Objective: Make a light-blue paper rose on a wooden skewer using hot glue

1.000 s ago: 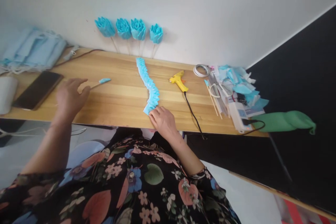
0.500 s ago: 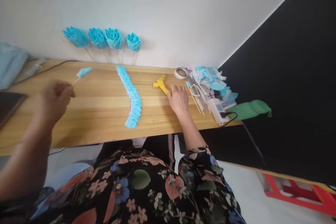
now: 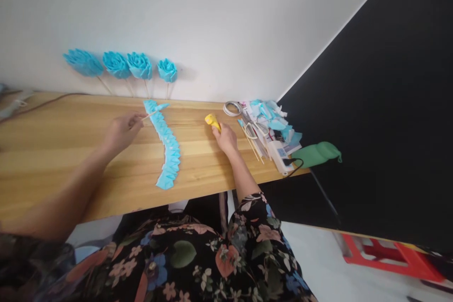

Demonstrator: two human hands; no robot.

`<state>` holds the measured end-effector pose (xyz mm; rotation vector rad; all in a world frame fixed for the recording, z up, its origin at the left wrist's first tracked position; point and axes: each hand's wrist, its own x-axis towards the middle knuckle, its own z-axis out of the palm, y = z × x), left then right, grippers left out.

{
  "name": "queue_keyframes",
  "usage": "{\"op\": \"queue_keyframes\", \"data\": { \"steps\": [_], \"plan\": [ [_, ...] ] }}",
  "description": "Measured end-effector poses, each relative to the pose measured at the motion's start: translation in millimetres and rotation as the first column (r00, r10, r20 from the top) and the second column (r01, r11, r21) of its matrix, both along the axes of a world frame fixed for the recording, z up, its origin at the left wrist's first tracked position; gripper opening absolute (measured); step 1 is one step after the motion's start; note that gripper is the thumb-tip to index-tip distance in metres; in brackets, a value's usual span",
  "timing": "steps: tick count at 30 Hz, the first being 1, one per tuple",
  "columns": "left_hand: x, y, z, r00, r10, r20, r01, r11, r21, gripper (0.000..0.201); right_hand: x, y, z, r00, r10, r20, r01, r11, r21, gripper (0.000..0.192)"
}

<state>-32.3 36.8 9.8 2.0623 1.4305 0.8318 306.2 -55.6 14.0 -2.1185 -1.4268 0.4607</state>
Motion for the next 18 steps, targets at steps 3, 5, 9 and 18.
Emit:
{"op": "queue_keyframes", "data": {
  "steps": [3, 5, 9, 18],
  "plan": [
    [-3.1, 1.4, -6.6, 0.999, 0.02, 0.047, -0.021, 0.999, 0.035, 0.042, 3.8, -1.7, 10.7, 0.961, 0.034, -0.275, -0.018, 0.998, 0.061, 0.054],
    [-3.3, 2.4, -6.6, 0.997, 0.021, 0.07, -0.023, 0.999, 0.023, 0.042, -1.2, -1.9, 17.8, 0.742, 0.131, -0.657, -0.027, 0.986, 0.166, 0.058],
    [-2.3, -0.1, -2.7, 0.99, 0.015, 0.139, -0.013, 1.0, -0.015, 0.044, -21.5, 5.0, 32.7, 0.233, 0.198, -0.952, -0.02, 0.98, 0.199, 0.039],
    [2.5, -7.7, 1.4, 0.944, 0.035, 0.328, -0.021, 0.999, -0.046, 0.045, -70.3, 19.3, 42.9, 0.222, 0.422, -0.879, -0.159, 0.905, 0.395, 0.039]
  ]
}}
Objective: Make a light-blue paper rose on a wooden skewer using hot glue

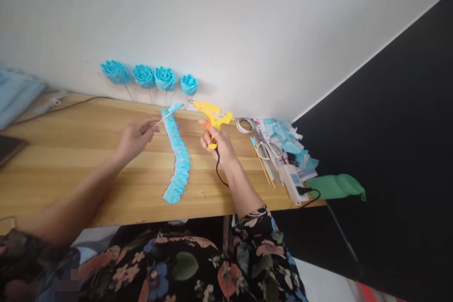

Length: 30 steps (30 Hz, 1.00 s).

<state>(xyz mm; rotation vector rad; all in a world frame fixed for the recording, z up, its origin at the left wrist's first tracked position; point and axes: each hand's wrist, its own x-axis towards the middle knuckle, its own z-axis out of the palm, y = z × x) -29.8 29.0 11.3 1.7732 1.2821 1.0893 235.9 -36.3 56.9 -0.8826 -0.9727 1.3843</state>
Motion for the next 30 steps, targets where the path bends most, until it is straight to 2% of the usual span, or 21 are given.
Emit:
{"op": "queue_keyframes", "data": {
  "steps": [4, 7, 11, 21, 30],
  "plan": [
    [0.8, -1.7, -1.4, 1.0, 0.003, 0.017, -0.004, 0.999, 0.051, 0.04, -10.6, -8.2, -27.2, 0.999, -0.033, 0.027, 0.032, 0.999, 0.012, 0.047],
    [1.9, -4.0, -2.0, 0.999, -0.016, 0.031, 0.014, 0.999, 0.053, 0.04, -12.6, -11.6, -38.0, 1.0, -0.002, 0.01, 0.002, 1.0, 0.014, 0.048],
    [3.9, -8.0, -0.3, 0.998, -0.054, 0.013, 0.053, 0.997, 0.062, 0.04, -15.1, -12.8, -38.7, 0.999, 0.044, 0.023, -0.044, 0.999, 0.016, 0.047],
    [7.8, -13.7, 2.7, 0.995, -0.089, -0.04, 0.093, 0.987, 0.134, 0.038, -15.5, -13.1, -36.5, 0.999, 0.013, 0.04, -0.014, 1.0, 0.003, 0.045],
    [6.2, -14.0, 1.7, 0.997, -0.055, -0.057, 0.066, 0.976, 0.207, 0.035, -17.8, -12.8, -34.5, 0.998, -0.014, 0.058, 0.016, 0.999, -0.028, 0.044]
  ]
}}
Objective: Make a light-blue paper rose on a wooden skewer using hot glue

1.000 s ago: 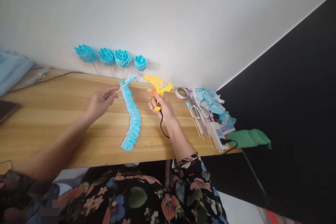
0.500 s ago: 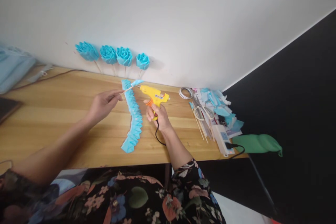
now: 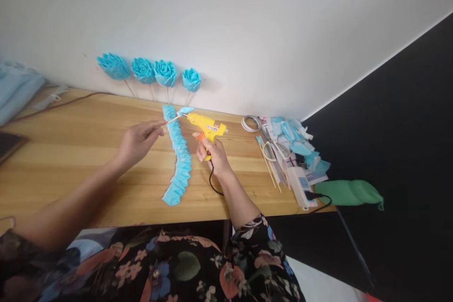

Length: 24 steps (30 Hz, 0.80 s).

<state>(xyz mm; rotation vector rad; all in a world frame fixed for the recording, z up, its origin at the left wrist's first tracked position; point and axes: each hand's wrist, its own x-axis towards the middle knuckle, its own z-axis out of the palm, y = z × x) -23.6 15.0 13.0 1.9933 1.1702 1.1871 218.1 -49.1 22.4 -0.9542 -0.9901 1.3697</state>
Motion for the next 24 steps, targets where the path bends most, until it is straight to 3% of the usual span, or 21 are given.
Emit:
{"op": "queue_keyframes", "data": {
  "steps": [9, 24],
  "plan": [
    [-0.9, 0.5, -2.5, 0.999, 0.026, -0.039, -0.022, 0.995, 0.099, 0.032, 0.7, 0.4, -2.5, 1.0, 0.005, -0.025, -0.005, 1.0, 0.002, 0.044],
    [0.0, -0.8, 0.0, 0.998, 0.022, -0.066, -0.018, 0.998, 0.065, 0.035, 0.7, 1.0, -2.5, 1.0, -0.013, 0.01, 0.013, 1.0, -0.005, 0.046]
  ]
}}
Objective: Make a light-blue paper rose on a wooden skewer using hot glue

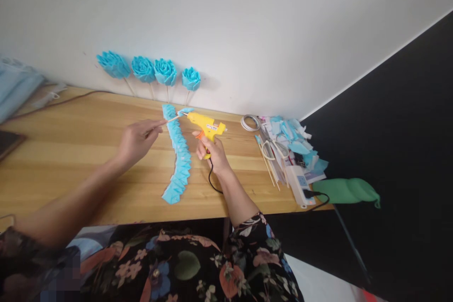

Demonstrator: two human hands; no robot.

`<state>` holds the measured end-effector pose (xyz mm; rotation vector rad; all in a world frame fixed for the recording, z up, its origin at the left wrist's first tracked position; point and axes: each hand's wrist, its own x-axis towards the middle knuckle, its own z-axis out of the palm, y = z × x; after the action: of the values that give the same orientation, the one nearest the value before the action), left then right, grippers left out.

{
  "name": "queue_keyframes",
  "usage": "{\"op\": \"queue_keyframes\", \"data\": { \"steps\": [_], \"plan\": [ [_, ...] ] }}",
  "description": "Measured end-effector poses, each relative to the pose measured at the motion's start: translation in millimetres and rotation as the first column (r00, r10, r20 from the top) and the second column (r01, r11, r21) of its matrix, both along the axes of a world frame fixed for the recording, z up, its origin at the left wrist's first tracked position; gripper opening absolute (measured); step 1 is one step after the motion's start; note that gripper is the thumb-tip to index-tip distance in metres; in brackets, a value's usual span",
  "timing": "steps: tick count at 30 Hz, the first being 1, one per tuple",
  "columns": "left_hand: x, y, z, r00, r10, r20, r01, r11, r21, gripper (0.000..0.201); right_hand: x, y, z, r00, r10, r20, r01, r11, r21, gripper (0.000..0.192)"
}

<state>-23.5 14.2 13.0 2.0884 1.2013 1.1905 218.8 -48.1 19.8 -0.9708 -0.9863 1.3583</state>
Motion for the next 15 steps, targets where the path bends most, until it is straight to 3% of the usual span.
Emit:
{"op": "queue_keyframes", "data": {
  "steps": [15],
  "plan": [
    [0.2, -1.3, 1.4, 1.0, 0.008, 0.009, -0.008, 1.0, 0.008, 0.034, 0.7, 1.7, 3.2, 0.998, -0.064, -0.01, 0.064, 0.998, 0.01, 0.046]
  ]
}}
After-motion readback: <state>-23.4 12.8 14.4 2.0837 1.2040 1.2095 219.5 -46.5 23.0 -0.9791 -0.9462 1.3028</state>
